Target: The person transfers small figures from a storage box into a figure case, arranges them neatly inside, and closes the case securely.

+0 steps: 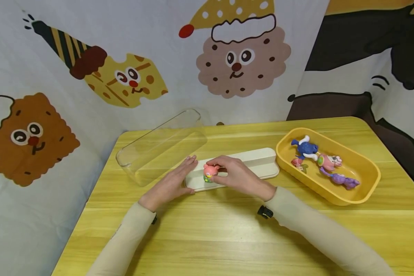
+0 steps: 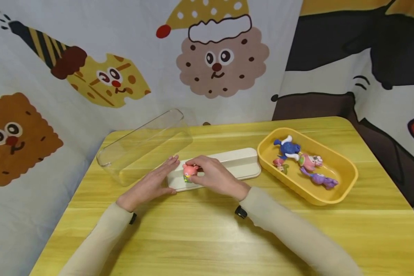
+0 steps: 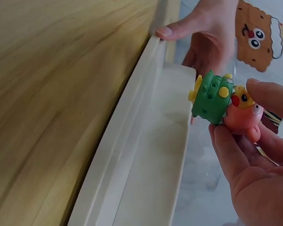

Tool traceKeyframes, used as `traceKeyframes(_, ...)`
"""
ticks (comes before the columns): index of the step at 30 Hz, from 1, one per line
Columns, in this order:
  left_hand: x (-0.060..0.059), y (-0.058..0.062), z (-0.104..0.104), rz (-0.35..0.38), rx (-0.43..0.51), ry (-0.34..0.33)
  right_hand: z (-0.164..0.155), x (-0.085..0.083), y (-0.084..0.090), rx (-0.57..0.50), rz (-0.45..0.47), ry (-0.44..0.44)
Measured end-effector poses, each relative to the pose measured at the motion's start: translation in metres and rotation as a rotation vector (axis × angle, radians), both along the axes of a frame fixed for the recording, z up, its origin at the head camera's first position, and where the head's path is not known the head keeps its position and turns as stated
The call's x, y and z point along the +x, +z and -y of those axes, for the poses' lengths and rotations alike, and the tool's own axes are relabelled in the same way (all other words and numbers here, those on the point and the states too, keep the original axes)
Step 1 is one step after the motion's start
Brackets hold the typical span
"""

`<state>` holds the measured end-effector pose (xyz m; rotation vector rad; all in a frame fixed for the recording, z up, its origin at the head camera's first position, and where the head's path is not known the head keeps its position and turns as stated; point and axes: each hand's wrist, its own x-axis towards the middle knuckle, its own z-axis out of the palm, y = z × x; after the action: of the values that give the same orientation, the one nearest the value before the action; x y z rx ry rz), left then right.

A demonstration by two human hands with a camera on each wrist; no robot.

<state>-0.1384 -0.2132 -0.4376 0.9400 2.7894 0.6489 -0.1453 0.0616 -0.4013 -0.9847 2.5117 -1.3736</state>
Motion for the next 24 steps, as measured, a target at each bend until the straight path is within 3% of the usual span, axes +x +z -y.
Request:
traceKeyframes(10,-0.001,-0.001,0.0,0.035,0.019,-0.007,0.019,-0.005,-0.009,0.04,-0.032,0.035)
traceKeyframes(24,-0.003,-0.001,0.004,0.006,0.054,-0.046,0.036,-0.004,-0.018,0.137,-0.113,0.072)
